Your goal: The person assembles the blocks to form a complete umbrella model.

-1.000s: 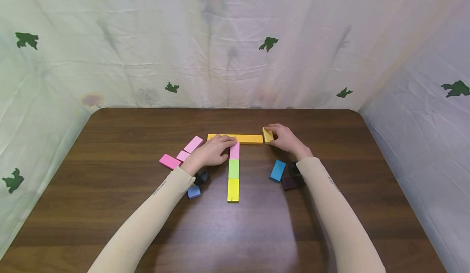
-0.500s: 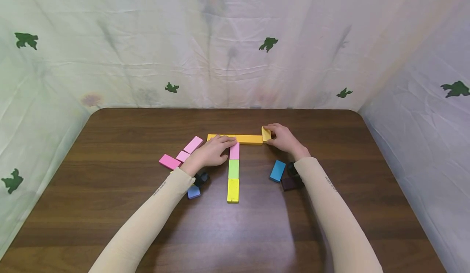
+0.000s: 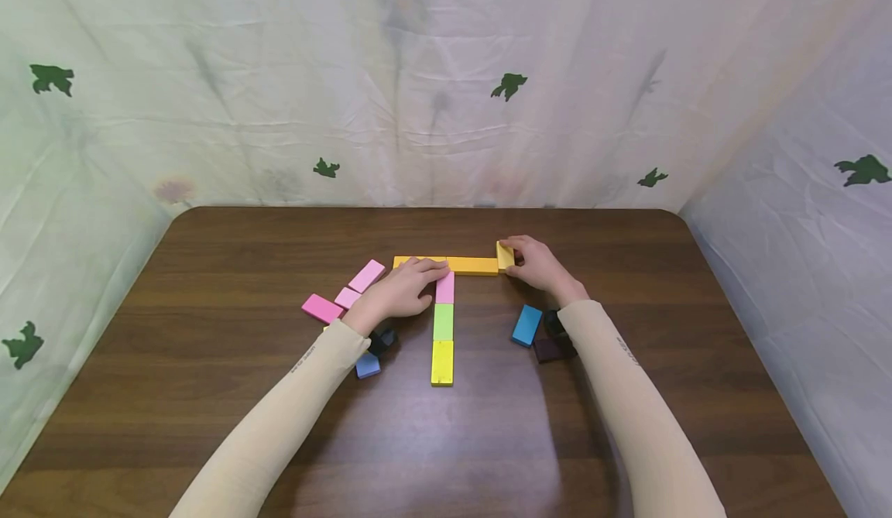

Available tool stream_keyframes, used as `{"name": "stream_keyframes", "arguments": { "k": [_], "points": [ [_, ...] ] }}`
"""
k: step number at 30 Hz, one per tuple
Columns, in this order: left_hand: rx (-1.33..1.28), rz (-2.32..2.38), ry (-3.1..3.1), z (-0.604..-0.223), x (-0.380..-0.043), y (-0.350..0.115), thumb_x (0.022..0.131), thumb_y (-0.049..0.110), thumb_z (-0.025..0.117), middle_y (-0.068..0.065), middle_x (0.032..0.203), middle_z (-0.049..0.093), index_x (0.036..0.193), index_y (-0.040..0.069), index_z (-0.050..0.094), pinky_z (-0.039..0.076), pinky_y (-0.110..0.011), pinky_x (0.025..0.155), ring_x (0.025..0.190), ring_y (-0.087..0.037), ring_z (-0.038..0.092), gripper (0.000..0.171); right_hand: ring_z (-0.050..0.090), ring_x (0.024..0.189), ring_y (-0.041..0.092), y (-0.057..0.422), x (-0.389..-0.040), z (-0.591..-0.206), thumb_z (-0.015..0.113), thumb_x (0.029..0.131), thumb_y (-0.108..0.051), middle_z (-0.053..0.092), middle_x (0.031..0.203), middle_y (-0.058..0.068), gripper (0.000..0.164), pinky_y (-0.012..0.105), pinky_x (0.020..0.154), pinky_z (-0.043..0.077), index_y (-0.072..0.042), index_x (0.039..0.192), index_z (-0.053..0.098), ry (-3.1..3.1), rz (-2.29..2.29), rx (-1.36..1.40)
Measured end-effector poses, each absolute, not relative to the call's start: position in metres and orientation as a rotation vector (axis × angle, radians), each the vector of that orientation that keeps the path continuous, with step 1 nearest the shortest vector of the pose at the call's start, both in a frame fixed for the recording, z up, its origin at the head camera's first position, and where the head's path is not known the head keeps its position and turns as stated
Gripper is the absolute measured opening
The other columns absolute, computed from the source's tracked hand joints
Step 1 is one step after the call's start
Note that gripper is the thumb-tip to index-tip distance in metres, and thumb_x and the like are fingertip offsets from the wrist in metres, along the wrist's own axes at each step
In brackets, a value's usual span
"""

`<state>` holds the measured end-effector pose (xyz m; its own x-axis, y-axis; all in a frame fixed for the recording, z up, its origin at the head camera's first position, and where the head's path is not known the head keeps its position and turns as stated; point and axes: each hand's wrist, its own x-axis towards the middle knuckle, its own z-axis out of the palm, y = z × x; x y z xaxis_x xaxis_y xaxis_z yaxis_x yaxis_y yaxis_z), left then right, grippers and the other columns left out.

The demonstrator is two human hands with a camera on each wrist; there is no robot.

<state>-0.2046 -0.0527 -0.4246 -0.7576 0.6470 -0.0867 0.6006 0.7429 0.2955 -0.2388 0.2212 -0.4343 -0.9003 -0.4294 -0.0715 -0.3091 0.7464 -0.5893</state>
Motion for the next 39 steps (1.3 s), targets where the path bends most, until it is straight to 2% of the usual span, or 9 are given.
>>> {"name": "stream_keyframes", "arguments": {
  "k": [11, 21, 39],
  "points": [
    [0.988, 0.373, 2.752, -0.427, -0.205, -0.052, 0.091, 0.009, 0.056, -0.010, 0.144, 0.044, 0.142, 0.008, 0.047, 0.030, -0.051, 0.106, 0.131, -0.030, 0.038, 0.052, 0.052, 0.115, 0.039, 0.227, -0.237, -0.434, 0.062, 0.091, -0.001, 0.032, 0.147, 0.024, 0.055, 0.048, 0.090, 0.047, 0.002, 0.142, 0.043, 2.739, -0.900, -0.549],
    [0.994, 0.379, 2.760, -0.428, -0.204, -0.053, 0.090, 0.009, 0.056, -0.010, 0.144, 0.044, 0.141, 0.008, 0.048, 0.030, -0.050, 0.106, 0.130, -0.030, 0.038, 0.052, 0.054, 0.113, 0.039, 0.241, -0.227, -0.433, 0.062, 0.090, 0.001, 0.044, 0.139, 0.023, 0.049, 0.052, 0.090, 0.045, 0.001, 0.137, 0.048, 2.743, -0.978, -0.589],
    [0.977, 0.386, 2.764, -0.428, -0.204, -0.053, 0.090, 0.009, 0.057, -0.008, 0.145, 0.044, 0.141, 0.009, 0.048, 0.029, -0.056, 0.105, 0.131, -0.030, 0.037, 0.052, 0.056, 0.109, 0.032, 0.254, -0.198, -0.420, 0.060, 0.092, -0.002, 0.056, 0.128, 0.017, 0.040, 0.051, 0.091, 0.046, -0.003, 0.132, 0.056, 2.648, -0.986, -0.627]
  ]
}}
